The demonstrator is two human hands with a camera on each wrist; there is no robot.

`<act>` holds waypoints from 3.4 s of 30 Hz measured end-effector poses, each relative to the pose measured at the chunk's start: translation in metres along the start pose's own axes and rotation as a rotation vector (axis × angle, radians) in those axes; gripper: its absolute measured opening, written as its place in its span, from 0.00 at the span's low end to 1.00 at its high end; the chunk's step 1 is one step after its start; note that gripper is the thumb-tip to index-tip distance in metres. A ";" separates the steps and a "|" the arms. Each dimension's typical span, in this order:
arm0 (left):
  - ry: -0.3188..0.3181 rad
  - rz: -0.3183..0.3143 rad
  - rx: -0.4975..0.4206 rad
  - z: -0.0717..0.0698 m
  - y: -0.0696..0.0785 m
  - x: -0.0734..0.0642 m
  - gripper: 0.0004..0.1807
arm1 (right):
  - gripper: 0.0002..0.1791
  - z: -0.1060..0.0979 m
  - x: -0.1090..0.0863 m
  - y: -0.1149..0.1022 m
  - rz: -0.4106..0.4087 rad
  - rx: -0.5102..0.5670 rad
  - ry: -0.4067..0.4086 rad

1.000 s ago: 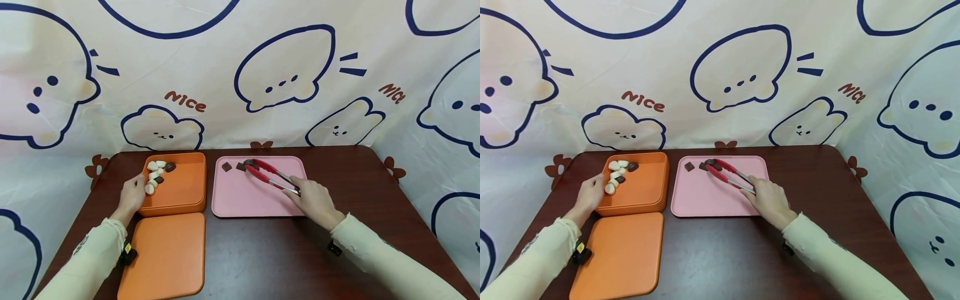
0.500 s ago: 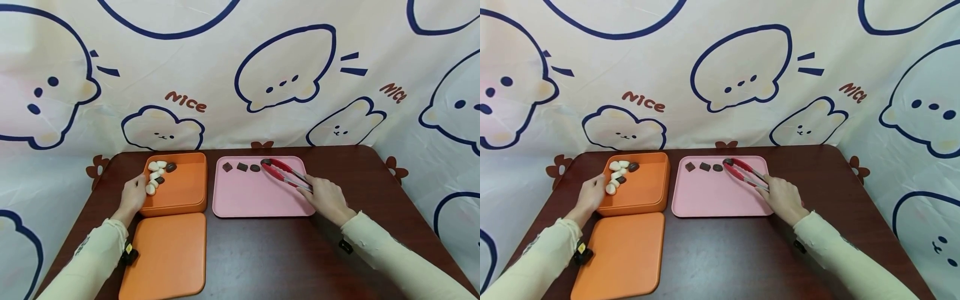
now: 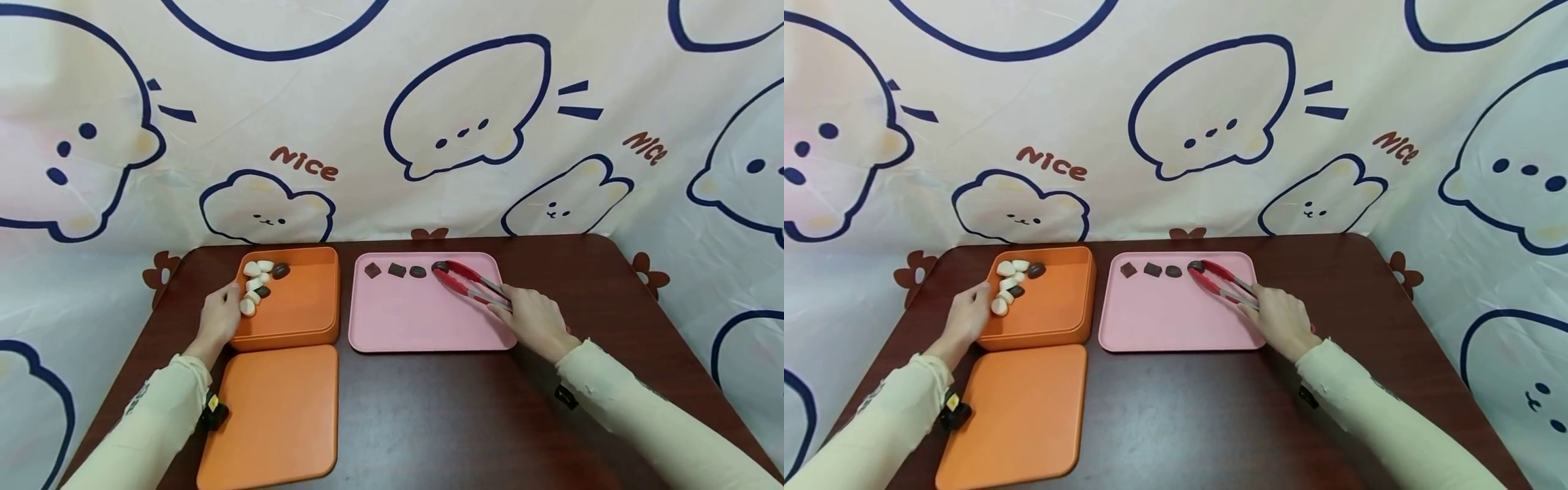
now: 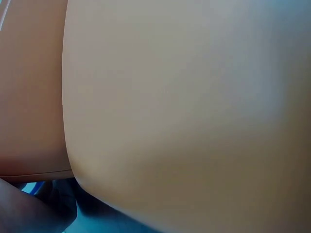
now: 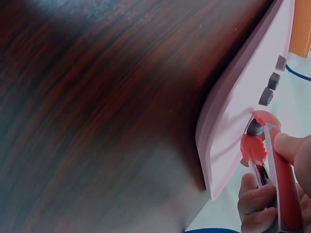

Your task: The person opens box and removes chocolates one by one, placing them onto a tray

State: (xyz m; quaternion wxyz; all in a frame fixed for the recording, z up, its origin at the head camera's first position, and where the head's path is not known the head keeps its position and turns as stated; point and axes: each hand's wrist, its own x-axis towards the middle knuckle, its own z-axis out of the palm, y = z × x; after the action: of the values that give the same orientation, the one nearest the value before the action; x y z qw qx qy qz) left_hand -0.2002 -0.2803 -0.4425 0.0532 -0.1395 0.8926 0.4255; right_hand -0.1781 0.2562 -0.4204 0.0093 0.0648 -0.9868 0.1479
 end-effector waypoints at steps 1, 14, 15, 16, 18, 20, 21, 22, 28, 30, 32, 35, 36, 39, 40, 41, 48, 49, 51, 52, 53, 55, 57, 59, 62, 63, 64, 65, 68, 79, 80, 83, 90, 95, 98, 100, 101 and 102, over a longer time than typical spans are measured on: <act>-0.003 0.000 -0.001 0.000 -0.001 0.000 0.36 | 0.25 0.000 0.000 0.000 0.001 -0.003 0.000; -0.024 0.005 -0.018 -0.001 0.001 -0.001 0.37 | 0.24 -0.005 -0.002 -0.005 0.020 -0.017 -0.001; -0.024 0.005 -0.017 -0.001 0.001 -0.001 0.37 | 0.24 -0.005 -0.003 -0.005 0.019 -0.013 0.000; -0.023 0.006 -0.016 -0.001 0.001 0.000 0.37 | 0.24 -0.006 -0.003 -0.005 0.019 -0.010 0.004; -0.024 0.005 -0.016 0.000 0.002 0.000 0.37 | 0.24 -0.006 -0.004 -0.006 0.017 -0.005 0.011; -0.018 0.006 -0.015 0.000 0.002 0.001 0.37 | 0.24 -0.007 -0.004 -0.006 0.014 -0.005 0.022; -0.016 0.004 -0.018 0.000 0.002 0.001 0.36 | 0.24 -0.008 -0.004 -0.007 0.011 -0.005 0.030; -0.014 0.002 -0.018 0.001 0.002 0.001 0.36 | 0.24 -0.008 -0.004 -0.008 0.008 -0.006 0.036; -0.006 -0.003 -0.005 0.000 0.002 0.001 0.37 | 0.23 -0.011 -0.005 -0.022 -0.031 0.001 0.063; 0.002 0.004 -0.001 0.000 0.004 0.001 0.37 | 0.22 -0.012 -0.006 -0.029 -0.041 0.003 0.067; -0.003 0.011 0.003 0.000 0.004 0.001 0.37 | 0.21 -0.013 -0.007 -0.036 -0.055 0.004 0.073; -0.010 0.013 0.005 0.000 0.005 0.002 0.37 | 0.19 -0.013 -0.008 -0.046 -0.082 0.007 0.082; -0.016 0.013 0.006 -0.001 0.005 0.002 0.37 | 0.18 -0.013 -0.009 -0.049 -0.090 0.009 0.084; -0.015 0.008 0.007 -0.001 0.004 0.003 0.37 | 0.19 -0.014 -0.009 -0.059 -0.108 0.015 0.081; -0.013 0.009 0.008 0.000 0.005 0.003 0.37 | 0.20 -0.014 -0.009 -0.062 -0.112 0.022 0.078; -0.013 0.010 0.008 0.000 0.005 0.003 0.37 | 0.20 -0.015 -0.008 -0.065 -0.113 0.029 0.073; 0.011 0.039 0.018 0.003 0.002 0.002 0.39 | 0.22 -0.013 -0.008 -0.083 -0.139 0.044 0.056; 0.018 0.047 0.022 0.003 0.001 0.002 0.38 | 0.23 -0.012 -0.008 -0.086 -0.147 0.039 0.060; 0.031 0.057 0.033 0.004 0.001 0.002 0.35 | 0.25 -0.011 -0.008 -0.091 -0.165 0.032 0.066; 0.036 0.061 0.034 0.004 0.000 0.002 0.34 | 0.26 -0.011 -0.007 -0.093 -0.174 0.031 0.070; 0.037 0.060 0.034 0.004 0.000 0.001 0.33 | 0.26 -0.010 -0.007 -0.096 -0.183 0.034 0.075; 0.049 0.052 0.032 0.003 -0.001 0.000 0.34 | 0.27 -0.009 -0.005 -0.102 -0.207 0.037 0.090; 0.059 0.047 0.029 0.002 -0.001 -0.002 0.37 | 0.26 -0.009 -0.004 -0.107 -0.225 0.041 0.097; 0.062 0.032 0.020 0.001 0.000 -0.003 0.37 | 0.25 -0.007 -0.002 -0.113 -0.235 0.043 0.097; 0.043 0.028 0.023 0.000 0.000 -0.004 0.39 | 0.23 -0.005 -0.001 -0.123 -0.236 0.035 0.085; 0.033 0.025 0.019 0.000 0.000 -0.004 0.39 | 0.23 -0.005 -0.001 -0.126 -0.235 0.034 0.083; 0.025 0.025 0.017 0.000 0.000 -0.004 0.39 | 0.24 -0.004 0.000 -0.130 -0.234 0.033 0.081; 0.022 0.025 0.016 0.000 0.001 -0.004 0.39 | 0.25 -0.004 0.001 -0.133 -0.235 0.034 0.080; 0.010 0.026 0.007 0.001 0.001 -0.004 0.38 | 0.26 -0.003 0.004 -0.142 -0.241 0.036 0.076; 0.033 0.065 0.025 0.002 0.000 0.000 0.39 | 0.28 0.007 0.013 -0.165 -0.268 0.048 0.015; 0.034 0.066 0.025 0.002 0.000 0.000 0.39 | 0.28 0.008 0.015 -0.167 -0.274 0.050 0.012; 0.042 0.067 0.034 0.002 0.001 0.001 0.38 | 0.24 0.010 0.019 -0.175 -0.291 0.045 0.006; 0.042 0.055 0.033 0.002 0.001 0.003 0.35 | 0.23 0.018 0.030 -0.193 -0.310 -0.003 -0.014; 0.011 0.046 0.025 0.003 0.000 0.000 0.39 | 0.24 0.024 0.036 -0.205 -0.327 -0.025 -0.033; 0.003 0.040 0.016 0.005 0.000 0.000 0.38 | 0.23 0.027 0.042 -0.212 -0.320 -0.041 -0.047; 0.003 0.041 0.015 0.005 0.000 0.001 0.39 | 0.22 0.029 0.046 -0.218 -0.308 -0.044 -0.059; 0.006 0.043 0.019 0.005 0.000 0.001 0.39 | 0.21 0.030 0.049 -0.220 -0.299 -0.035 -0.066; 0.006 0.043 0.016 0.005 0.000 0.001 0.38 | 0.21 0.031 0.051 -0.223 -0.290 -0.026 -0.072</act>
State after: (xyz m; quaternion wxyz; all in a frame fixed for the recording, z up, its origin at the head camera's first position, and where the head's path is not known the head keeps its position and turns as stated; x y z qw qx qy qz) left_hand -0.2013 -0.2770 -0.4462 0.0425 -0.1212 0.8988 0.4191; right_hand -0.1996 0.0291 -0.3832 -0.0041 0.2118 -0.9687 0.1296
